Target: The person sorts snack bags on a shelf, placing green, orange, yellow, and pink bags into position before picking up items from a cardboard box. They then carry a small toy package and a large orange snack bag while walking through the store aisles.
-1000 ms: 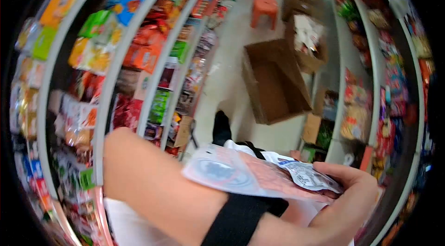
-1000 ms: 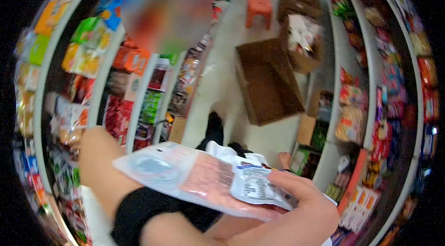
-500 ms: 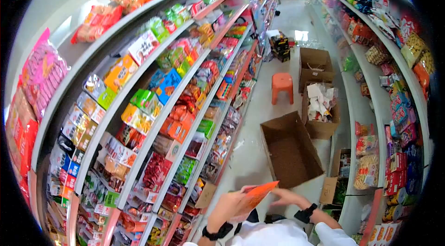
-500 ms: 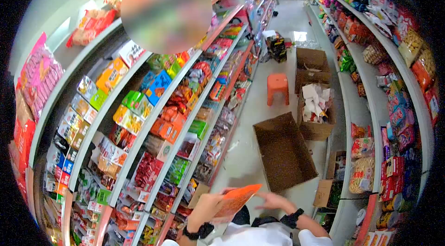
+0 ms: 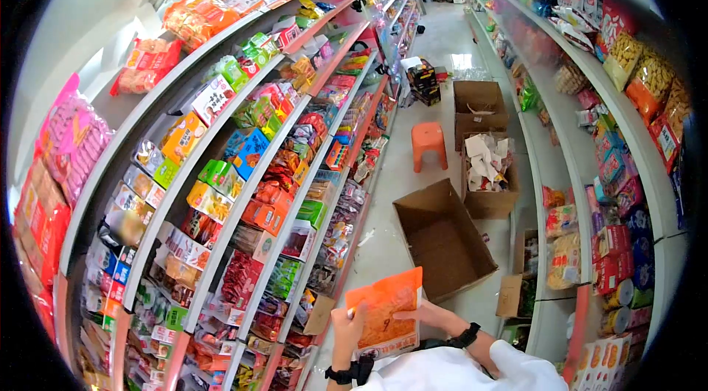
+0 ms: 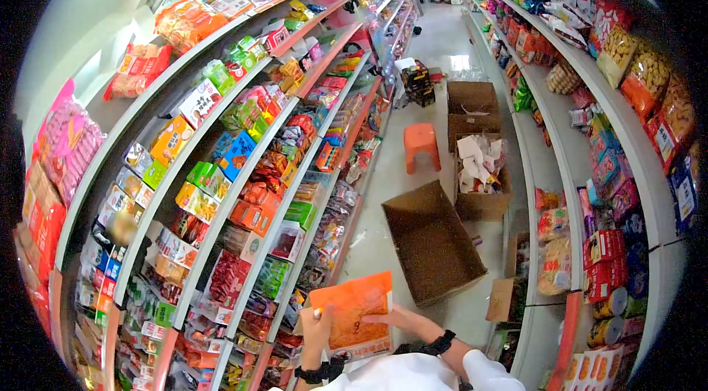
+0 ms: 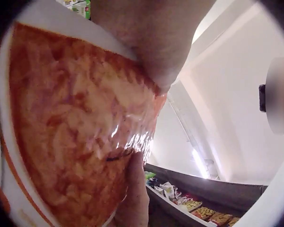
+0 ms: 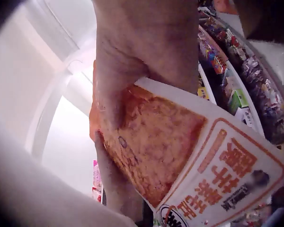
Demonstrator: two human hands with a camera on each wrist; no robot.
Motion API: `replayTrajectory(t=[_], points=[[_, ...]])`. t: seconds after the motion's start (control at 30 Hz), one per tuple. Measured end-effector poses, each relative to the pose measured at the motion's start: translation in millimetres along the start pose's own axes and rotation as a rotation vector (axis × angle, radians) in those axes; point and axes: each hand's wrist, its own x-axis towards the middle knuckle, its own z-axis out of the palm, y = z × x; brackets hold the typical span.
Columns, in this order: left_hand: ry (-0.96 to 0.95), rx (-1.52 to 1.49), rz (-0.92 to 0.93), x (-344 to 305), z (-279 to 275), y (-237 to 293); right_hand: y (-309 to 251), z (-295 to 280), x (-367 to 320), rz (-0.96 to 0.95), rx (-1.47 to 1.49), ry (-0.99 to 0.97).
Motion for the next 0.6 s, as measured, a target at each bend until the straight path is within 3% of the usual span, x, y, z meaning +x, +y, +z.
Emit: replayTrajectory(t=[0.13, 0.3, 0.6], points=[[0.073, 0.015, 0.007, -8, -6, 10, 11, 4, 1, 0.082, 0.174, 0.014], [0.282, -0.026, -0.073, -46, -41, 11, 8, 49, 7, 0.093, 0.141, 0.083], [0.616, -0.214, -0.411, -141, -111, -28, 44, 149, 4, 0.164, -0.058, -0.029]])
